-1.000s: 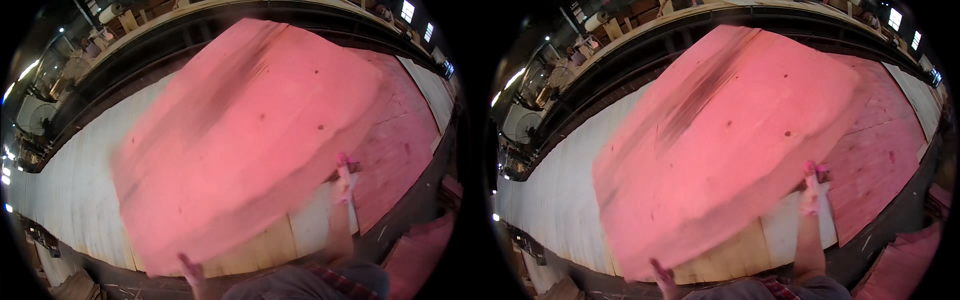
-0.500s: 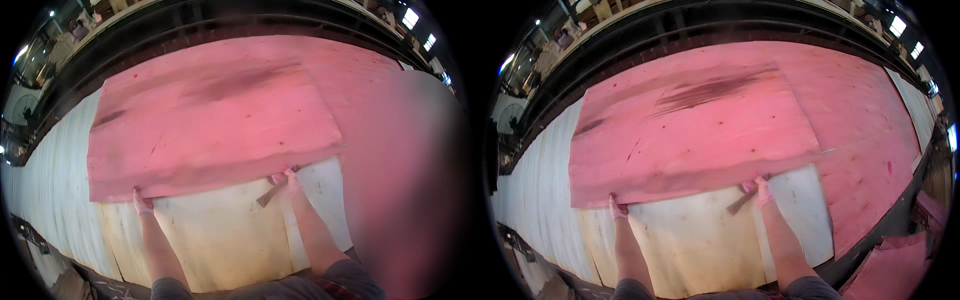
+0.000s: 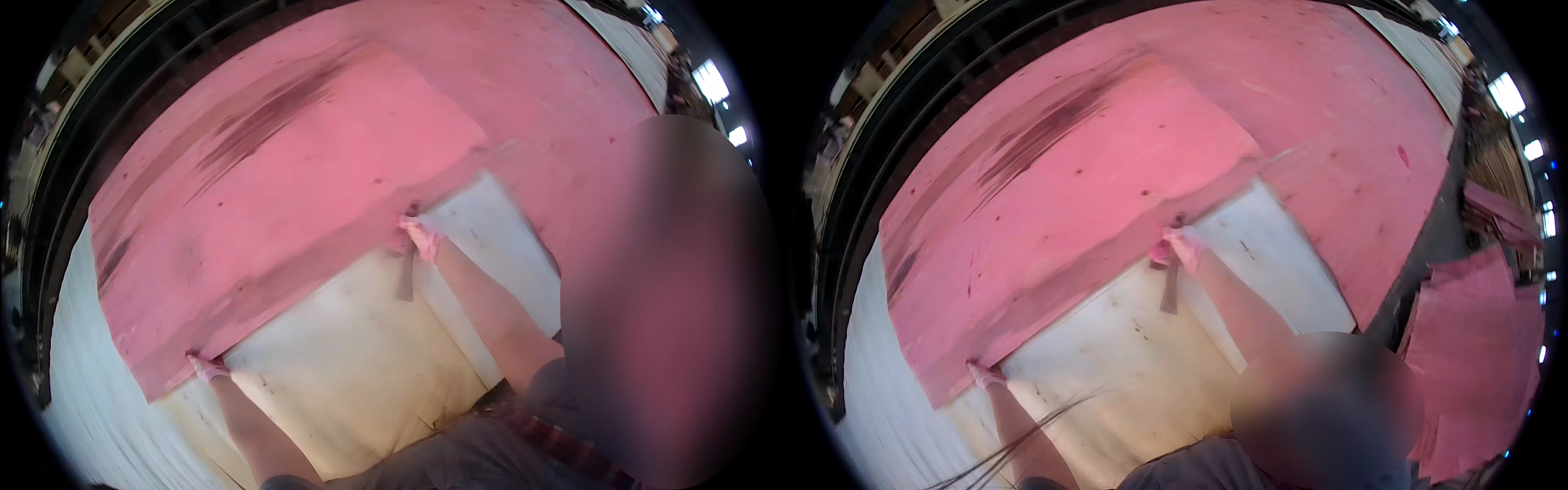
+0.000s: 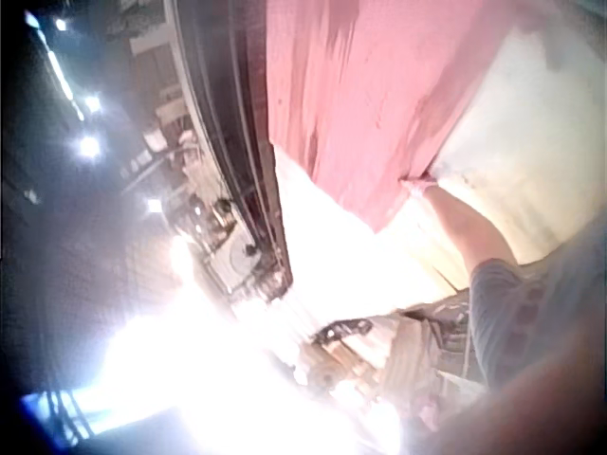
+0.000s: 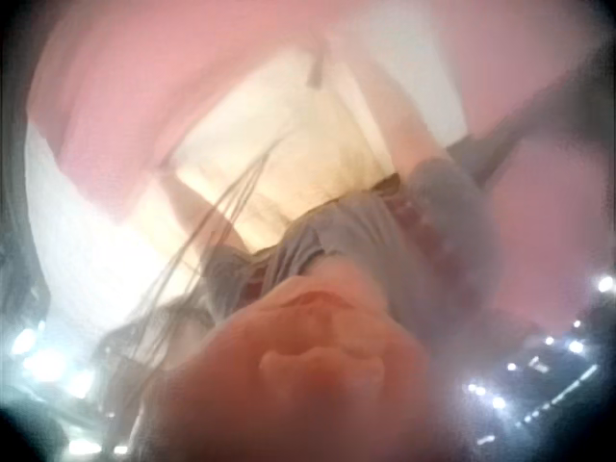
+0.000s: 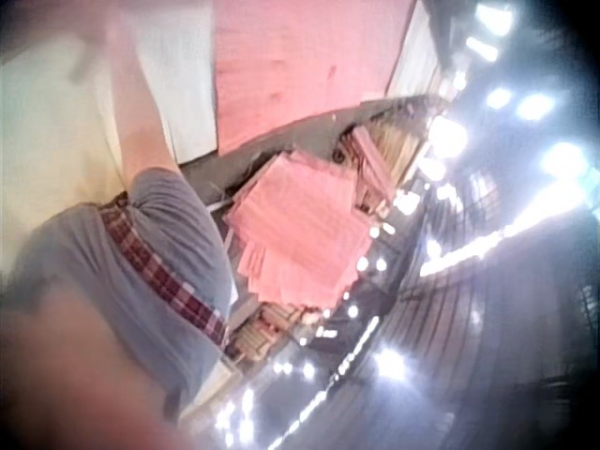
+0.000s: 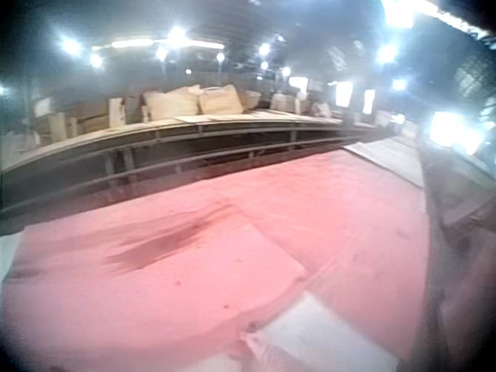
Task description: The person picks up thin wood veneer sheets and places them onto a moving conveyor line, using a thin wood strip to help position and separate the materials.
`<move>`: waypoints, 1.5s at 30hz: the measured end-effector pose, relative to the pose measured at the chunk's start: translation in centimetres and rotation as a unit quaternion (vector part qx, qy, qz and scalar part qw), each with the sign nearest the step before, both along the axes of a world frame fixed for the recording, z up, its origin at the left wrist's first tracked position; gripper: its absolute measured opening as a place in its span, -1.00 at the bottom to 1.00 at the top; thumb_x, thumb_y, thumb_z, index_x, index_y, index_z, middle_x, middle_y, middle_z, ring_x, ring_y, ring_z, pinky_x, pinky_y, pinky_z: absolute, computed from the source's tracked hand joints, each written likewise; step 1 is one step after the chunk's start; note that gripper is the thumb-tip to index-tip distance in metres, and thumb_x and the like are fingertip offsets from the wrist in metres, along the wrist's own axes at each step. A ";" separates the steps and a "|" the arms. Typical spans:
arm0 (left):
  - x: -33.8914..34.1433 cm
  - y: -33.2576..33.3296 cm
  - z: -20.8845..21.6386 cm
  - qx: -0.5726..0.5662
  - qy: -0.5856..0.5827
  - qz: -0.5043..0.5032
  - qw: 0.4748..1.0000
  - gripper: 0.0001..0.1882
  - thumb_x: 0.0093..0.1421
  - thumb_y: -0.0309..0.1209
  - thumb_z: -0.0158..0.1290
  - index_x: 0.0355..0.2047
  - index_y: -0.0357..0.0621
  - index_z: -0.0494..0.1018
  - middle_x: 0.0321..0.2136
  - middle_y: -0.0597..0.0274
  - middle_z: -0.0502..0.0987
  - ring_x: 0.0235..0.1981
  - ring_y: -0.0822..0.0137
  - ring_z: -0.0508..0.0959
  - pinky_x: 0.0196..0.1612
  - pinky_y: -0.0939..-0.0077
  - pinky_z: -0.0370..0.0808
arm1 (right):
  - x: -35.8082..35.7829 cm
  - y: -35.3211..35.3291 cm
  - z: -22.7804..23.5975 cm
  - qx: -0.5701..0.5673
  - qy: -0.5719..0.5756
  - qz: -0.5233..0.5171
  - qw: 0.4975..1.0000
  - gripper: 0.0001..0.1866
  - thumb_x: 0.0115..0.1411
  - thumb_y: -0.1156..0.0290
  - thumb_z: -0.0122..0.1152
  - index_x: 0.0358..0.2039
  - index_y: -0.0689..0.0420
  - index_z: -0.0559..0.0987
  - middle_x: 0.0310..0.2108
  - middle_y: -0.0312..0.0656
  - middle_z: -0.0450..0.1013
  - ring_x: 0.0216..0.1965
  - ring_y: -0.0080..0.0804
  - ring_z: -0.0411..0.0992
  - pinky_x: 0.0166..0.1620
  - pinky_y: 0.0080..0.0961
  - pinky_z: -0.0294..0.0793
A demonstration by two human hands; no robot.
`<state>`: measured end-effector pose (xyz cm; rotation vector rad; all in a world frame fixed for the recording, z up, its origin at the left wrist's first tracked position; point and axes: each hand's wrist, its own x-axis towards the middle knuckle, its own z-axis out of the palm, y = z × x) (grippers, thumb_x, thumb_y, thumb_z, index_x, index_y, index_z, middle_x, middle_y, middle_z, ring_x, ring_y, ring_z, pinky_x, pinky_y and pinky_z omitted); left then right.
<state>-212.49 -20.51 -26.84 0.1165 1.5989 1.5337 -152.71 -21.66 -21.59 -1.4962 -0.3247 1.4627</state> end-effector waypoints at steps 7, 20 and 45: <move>1.7 1.5 1.3 -0.041 0.021 -0.003 0.999 -0.38 0.16 0.17 -0.29 0.14 0.15 0.11 0.14 0.34 0.18 0.10 0.25 0.26 0.00 0.25 0.31 | 3.0 0.2 -3.1 0.029 0.126 0.129 0.983 -0.74 0.21 0.25 -0.07 -0.10 0.00 0.35 -0.36 -0.05 0.48 -0.34 -0.29 0.49 -0.35 -0.41 0.51; 17.1 -7.6 9.3 -0.132 -0.240 -0.362 0.891 -0.37 0.03 0.33 -0.17 -0.75 0.04 0.15 -0.84 0.51 0.01 -0.84 0.51 0.01 -0.80 0.61 -0.10 | 8.7 -10.4 3.4 0.150 0.275 -0.143 0.939 -0.78 0.21 0.29 -0.09 -0.12 -0.04 0.32 -0.33 -0.01 0.47 -0.53 -0.34 0.45 -0.48 -0.43 0.45; 28.5 -9.3 5.5 -0.236 -0.270 -0.352 0.865 -0.44 0.12 0.22 -0.31 -0.62 -0.03 0.07 -0.70 0.36 0.04 -0.71 0.37 0.07 -0.69 0.44 0.03 | 11.6 -3.6 3.8 0.045 0.108 -0.140 0.983 -0.63 0.12 0.17 0.11 -0.17 0.16 0.42 -0.32 -0.13 0.43 -0.47 -0.30 0.48 -0.44 -0.44 0.56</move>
